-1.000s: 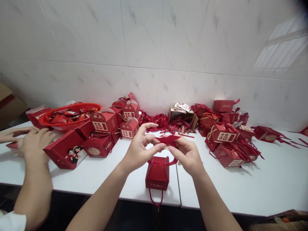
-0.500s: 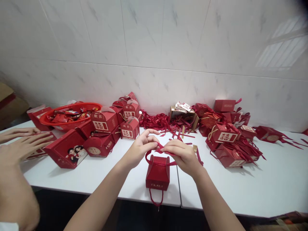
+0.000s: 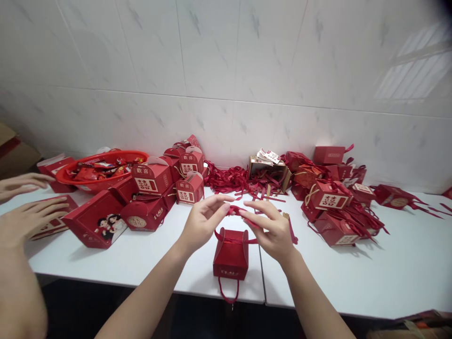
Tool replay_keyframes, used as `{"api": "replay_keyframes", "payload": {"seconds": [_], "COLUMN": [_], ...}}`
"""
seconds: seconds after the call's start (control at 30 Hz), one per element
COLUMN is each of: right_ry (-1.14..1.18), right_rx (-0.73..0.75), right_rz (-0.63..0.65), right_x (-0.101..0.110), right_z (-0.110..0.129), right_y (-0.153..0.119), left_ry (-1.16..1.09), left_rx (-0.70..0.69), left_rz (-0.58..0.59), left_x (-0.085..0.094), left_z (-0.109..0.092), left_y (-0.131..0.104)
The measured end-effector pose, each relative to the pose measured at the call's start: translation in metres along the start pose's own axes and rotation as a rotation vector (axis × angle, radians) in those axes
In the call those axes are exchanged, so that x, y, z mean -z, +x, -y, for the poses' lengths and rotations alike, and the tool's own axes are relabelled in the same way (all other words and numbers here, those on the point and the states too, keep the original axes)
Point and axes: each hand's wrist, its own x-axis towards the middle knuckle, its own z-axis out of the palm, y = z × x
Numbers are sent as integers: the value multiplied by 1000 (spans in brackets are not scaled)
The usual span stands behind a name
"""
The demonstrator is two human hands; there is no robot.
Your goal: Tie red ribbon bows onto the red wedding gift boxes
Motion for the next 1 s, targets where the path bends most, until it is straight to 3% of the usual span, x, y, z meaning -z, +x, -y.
{"api": "replay_keyframes", "payload": {"seconds": [0.1,0.23,0.37,0.5,0.57,0.67,0.83,1.0], "right_ry": [51,1,-82,-112,-156,-191,19,146], "right_rx": [-173,-382,-694,-964,-958,-858,-730,-712], "right_rz": [-216,-415,-508,-435,-454,-451,-61,126], "right_x": [1,14,39,52,51,40,4,-28], "right_z": [-2,-13,-32,-45,-45,-38,-20,-12], "right_y": [-17,-62,-122,-161,-160,-139,-97,-88], "left_ry": [200,469,702,664,628,532,255,165], "left_rx": [-157,-237,-41,106,101,67,105,168], "left_rz": [-236,-444,-472,-379,-371,-328,-57,37], "left_x": [7,36,77,96,90,64,13,-12], "left_z": [10,36,67,89,93,91,83,91], "left_y": [-6,-27,-60,-81,-81,-73,-56,-48]}}
